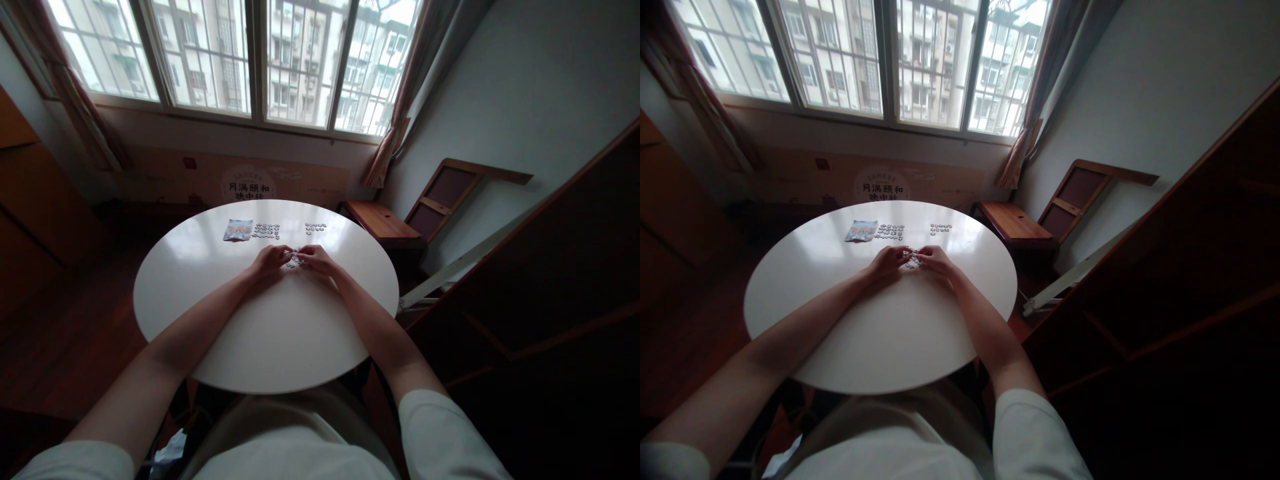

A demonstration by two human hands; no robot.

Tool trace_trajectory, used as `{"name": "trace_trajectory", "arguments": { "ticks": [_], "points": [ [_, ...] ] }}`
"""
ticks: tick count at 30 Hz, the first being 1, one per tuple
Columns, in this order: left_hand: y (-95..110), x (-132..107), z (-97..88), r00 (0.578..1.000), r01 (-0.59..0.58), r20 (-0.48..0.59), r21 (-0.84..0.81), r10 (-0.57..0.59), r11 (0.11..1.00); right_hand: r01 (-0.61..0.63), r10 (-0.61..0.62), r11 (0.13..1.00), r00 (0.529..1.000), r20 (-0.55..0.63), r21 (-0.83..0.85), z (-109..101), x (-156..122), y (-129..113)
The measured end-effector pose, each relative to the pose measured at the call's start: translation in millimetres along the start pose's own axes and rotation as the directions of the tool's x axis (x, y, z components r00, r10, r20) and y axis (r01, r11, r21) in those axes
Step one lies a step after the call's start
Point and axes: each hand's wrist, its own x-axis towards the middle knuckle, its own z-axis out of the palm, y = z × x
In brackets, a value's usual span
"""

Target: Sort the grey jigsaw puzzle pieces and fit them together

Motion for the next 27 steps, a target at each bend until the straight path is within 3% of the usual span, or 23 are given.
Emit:
{"name": "trace_trajectory", "arguments": {
  "ticks": [27],
  "points": [
    [-1.6, 0.0, 0.9, 1.0, -0.007, 0.011, -0.009, 0.007, 1.0, -0.005, 0.005, 1.0, 1.0, 0.018, 0.015, -0.6, -1.4, -1.4]
  ]
}}
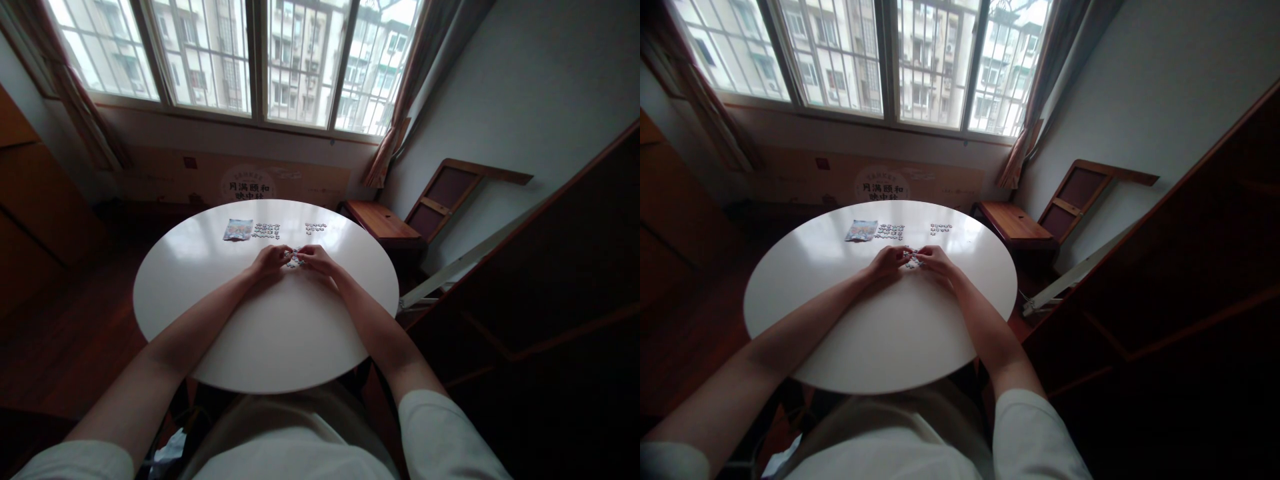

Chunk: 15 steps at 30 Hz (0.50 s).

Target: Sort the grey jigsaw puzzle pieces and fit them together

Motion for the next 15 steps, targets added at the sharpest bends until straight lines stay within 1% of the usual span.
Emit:
{"name": "trace_trajectory", "arguments": {
  "ticks": [9, 15],
  "points": [
    [-0.7, 0.9, 0.6, 1.0, 0.009, -0.008, 0.019, -0.009, 1.0, 0.012, -0.013, 0.998, 1.0, -0.014, -0.055, -1.2, 1.5, 0.0],
    [0.4, 0.9, 0.0, 1.0, 0.003, -0.004, 0.02, -0.003, 1.0, 0.016, -0.017, 0.999, 1.0, -0.008, -0.035, -2.0, 3.7, 5.1]
  ]
}}
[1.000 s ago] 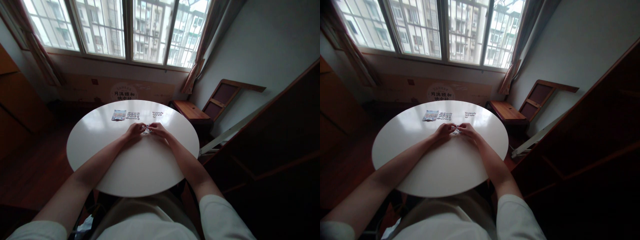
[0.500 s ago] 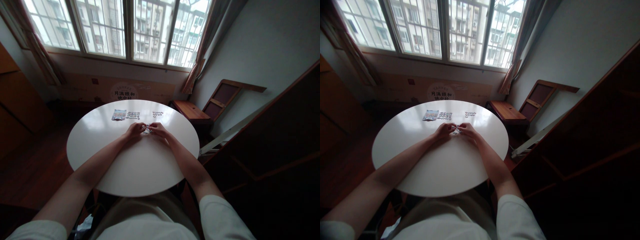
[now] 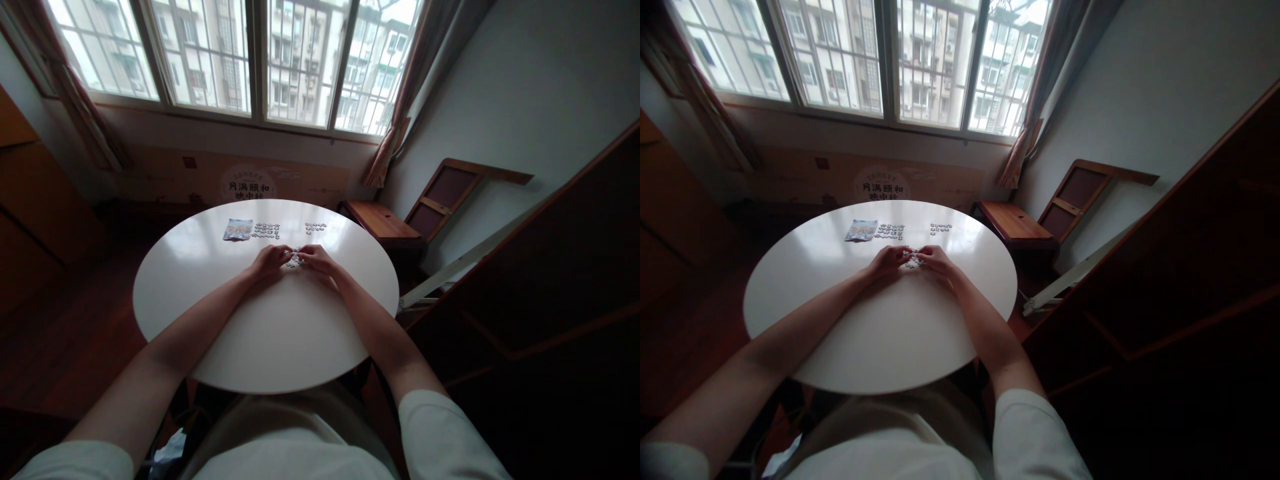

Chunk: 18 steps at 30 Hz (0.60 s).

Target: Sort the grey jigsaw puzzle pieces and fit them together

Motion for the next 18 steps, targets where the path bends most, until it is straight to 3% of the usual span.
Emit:
{"name": "trace_trajectory", "arguments": {
  "ticks": [18],
  "points": [
    [4.5, -1.5, -2.8, 1.0, 0.005, 0.006, 0.004, -0.005, 1.0, 0.015, -0.015, 0.999, 1.0, -0.006, -0.049, -0.1, 2.1, 0.3]
  ]
}}
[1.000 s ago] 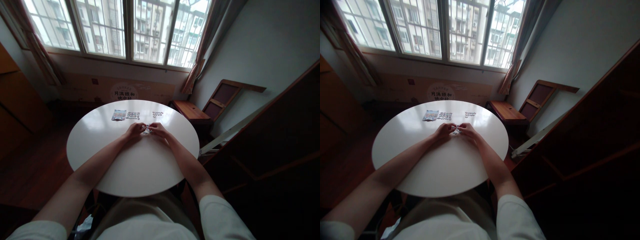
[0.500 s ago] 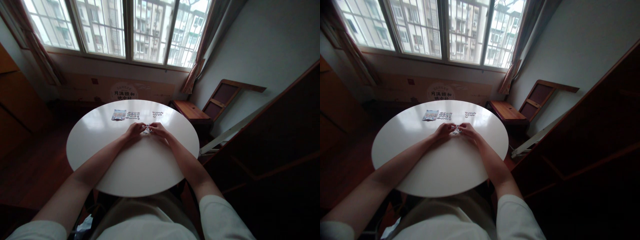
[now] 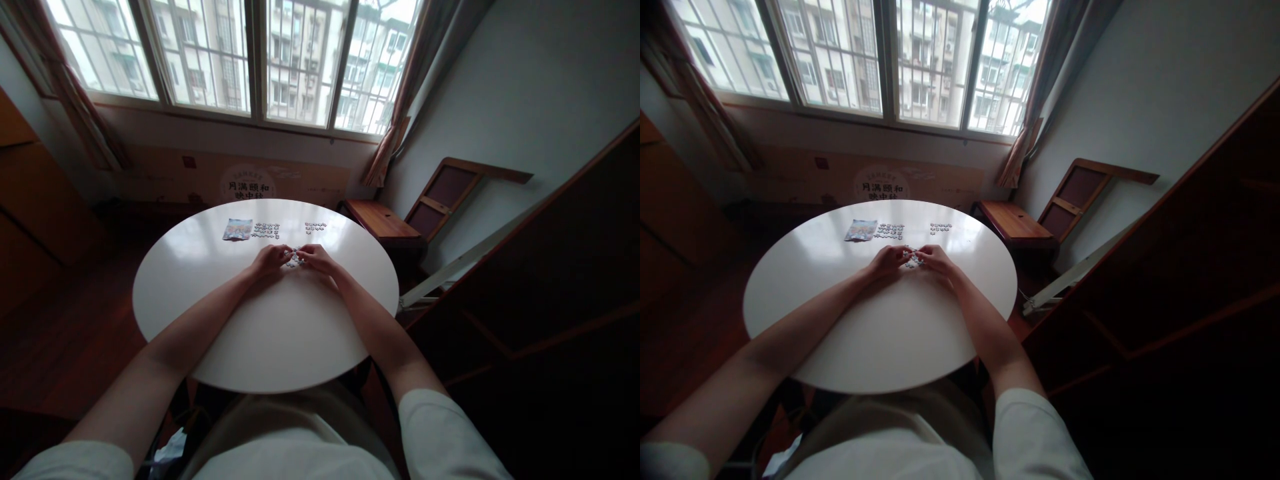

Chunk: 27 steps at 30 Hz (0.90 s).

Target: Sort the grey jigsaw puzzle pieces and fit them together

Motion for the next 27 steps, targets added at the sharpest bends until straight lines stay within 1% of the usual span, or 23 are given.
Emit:
{"name": "trace_trajectory", "arguments": {
  "ticks": [9, 19, 27],
  "points": [
    [-0.5, 0.1, 1.3, 1.0, -0.016, 0.009, 0.05, 0.016, 0.999, -0.005, 0.005, 1.0, 1.0, -0.008, -0.01, 1.6, -2.5, -3.3],
    [-1.5, -0.4, 1.3, 1.0, -0.027, 0.007, 0.035, 0.027, 0.999, -0.017, 0.017, 1.0, 1.0, -0.009, 0.003, 1.8, -3.8, -5.3],
    [1.6, -1.6, 0.0, 0.999, -0.032, -0.003, 0.02, 0.032, 0.999, -0.013, 0.013, 1.0, 1.0, -0.012, -0.007, 1.5, -4.3, -7.1]
  ]
}}
